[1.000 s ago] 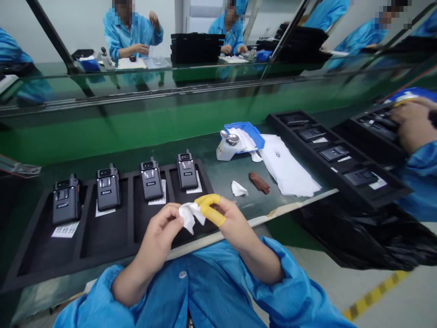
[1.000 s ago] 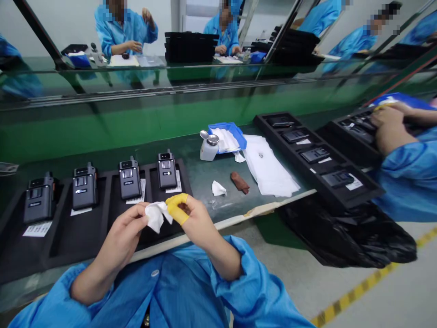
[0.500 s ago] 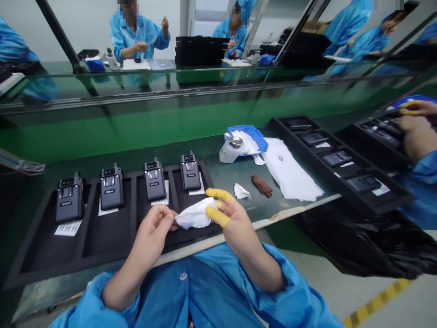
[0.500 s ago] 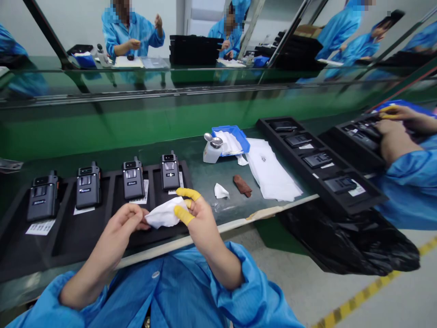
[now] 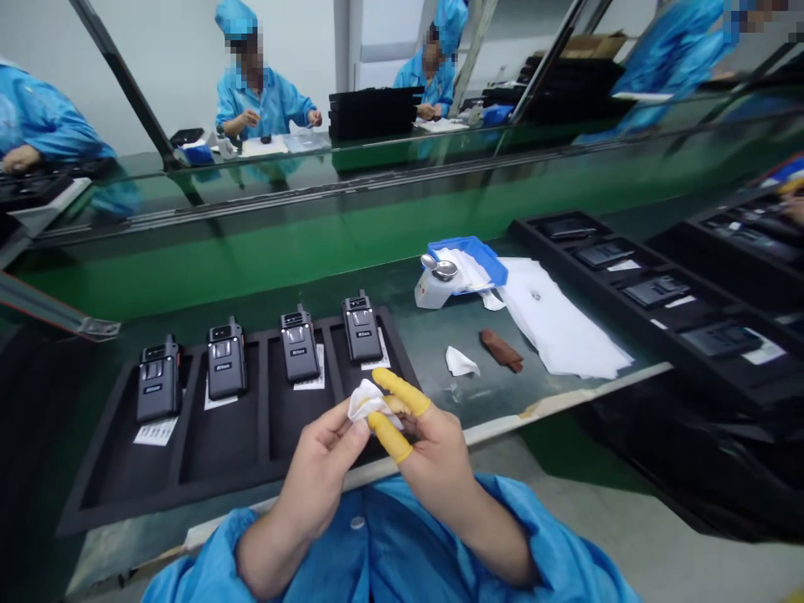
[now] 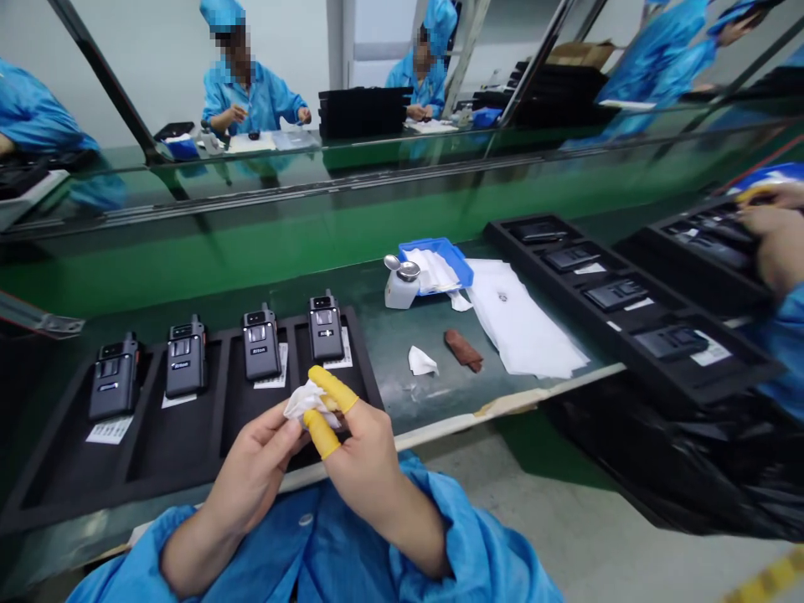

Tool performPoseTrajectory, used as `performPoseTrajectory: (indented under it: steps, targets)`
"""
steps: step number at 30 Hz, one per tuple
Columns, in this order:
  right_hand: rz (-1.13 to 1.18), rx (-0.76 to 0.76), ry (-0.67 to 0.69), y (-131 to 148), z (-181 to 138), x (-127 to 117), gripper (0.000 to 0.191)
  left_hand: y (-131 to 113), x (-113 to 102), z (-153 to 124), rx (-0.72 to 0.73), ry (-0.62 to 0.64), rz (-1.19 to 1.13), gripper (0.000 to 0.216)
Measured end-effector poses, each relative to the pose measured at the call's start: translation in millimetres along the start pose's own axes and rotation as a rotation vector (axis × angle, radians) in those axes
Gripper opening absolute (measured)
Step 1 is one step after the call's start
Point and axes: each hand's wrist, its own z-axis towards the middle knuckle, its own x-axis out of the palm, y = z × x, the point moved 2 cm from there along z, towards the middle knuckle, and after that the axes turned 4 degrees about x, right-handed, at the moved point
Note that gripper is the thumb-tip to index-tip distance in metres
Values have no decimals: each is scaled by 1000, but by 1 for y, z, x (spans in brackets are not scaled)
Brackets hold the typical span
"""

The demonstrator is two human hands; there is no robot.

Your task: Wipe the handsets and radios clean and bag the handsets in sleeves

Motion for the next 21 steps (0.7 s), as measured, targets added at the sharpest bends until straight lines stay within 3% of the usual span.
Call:
performPoseTrajectory:
  steps: [5,10,13,17,21]
  targets:
    - [-153,-155,-60,6,1,-3,44,6,-6,1,30,-82,99,37]
    - [-642,-511,-331,20,8,-23,29,4,-11,4,-9,-103,154,42]
    - [-721,-696,-186,24,9,-29,18,-2,-7,7,-55,-85,127,42]
    - [-702,-830,40,21,9,-29,21,-7,2,12,-122,-73,51,50]
    - [-771,-874,-6,19,29,-53,24,-2,3,18,-110,1,223,57]
